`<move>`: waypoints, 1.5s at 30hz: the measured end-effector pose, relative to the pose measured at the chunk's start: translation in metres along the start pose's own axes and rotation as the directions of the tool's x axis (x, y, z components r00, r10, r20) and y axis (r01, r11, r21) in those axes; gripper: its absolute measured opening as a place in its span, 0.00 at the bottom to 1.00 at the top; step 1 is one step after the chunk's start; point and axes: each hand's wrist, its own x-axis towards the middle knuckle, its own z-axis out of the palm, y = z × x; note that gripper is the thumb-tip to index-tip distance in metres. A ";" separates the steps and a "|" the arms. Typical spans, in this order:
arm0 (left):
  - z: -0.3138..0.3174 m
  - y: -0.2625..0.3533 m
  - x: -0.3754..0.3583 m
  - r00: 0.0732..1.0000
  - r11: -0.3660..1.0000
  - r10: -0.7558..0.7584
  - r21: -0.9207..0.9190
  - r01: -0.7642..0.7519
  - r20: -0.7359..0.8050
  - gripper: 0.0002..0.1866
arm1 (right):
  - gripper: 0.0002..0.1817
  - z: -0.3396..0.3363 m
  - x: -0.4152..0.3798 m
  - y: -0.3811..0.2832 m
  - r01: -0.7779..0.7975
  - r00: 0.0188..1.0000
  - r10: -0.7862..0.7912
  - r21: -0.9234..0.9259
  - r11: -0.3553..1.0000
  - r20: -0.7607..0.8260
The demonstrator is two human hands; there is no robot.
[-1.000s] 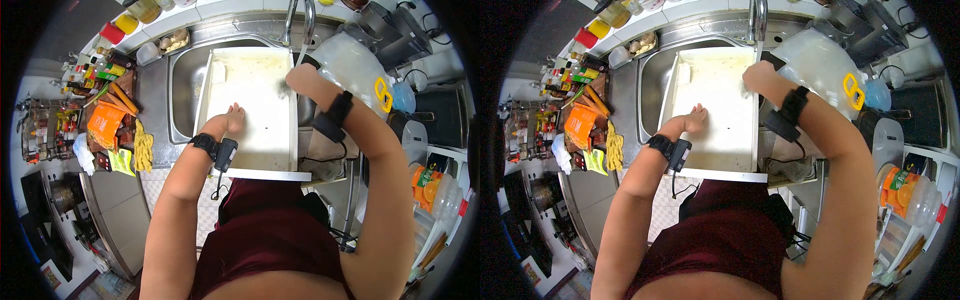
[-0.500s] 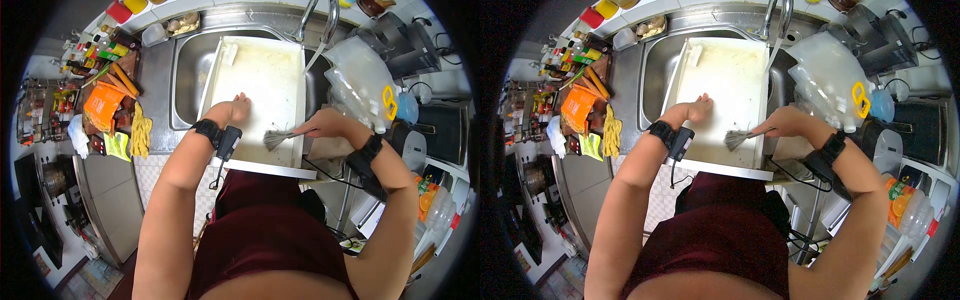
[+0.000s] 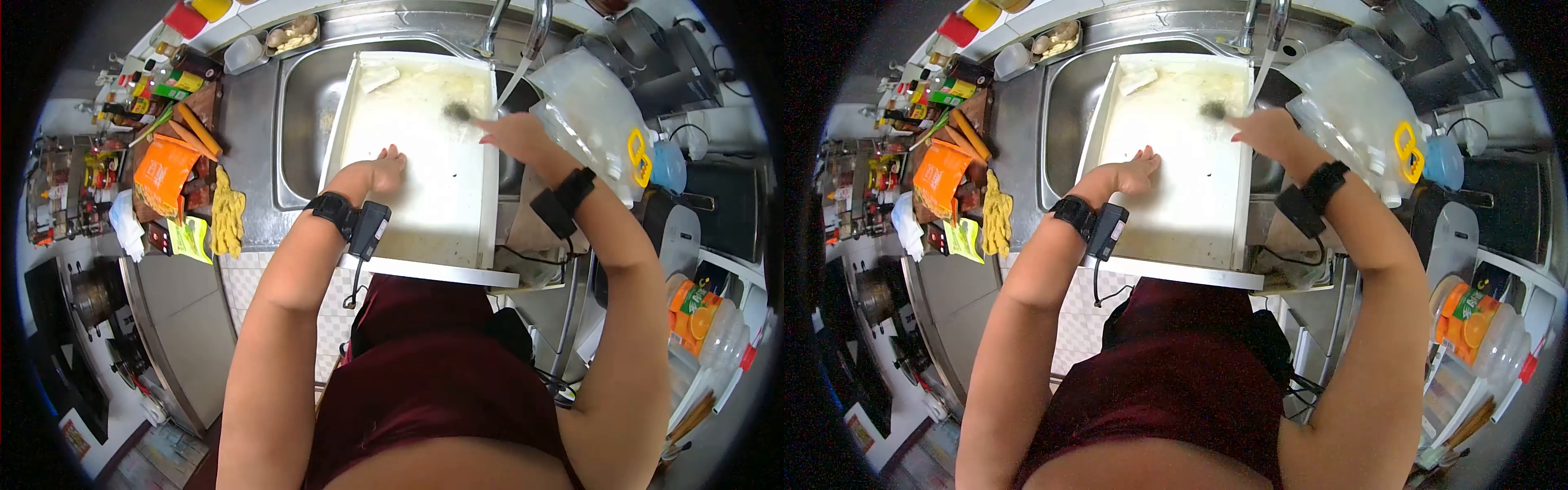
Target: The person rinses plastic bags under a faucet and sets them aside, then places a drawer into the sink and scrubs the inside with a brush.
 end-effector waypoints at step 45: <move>-0.021 -0.029 0.002 0.965 0.956 0.261 -0.148 -0.254 0.028 0.28 | 0.19 0.002 -0.012 -0.112 0.540 0.781 -0.608 0.338 0.771 0.141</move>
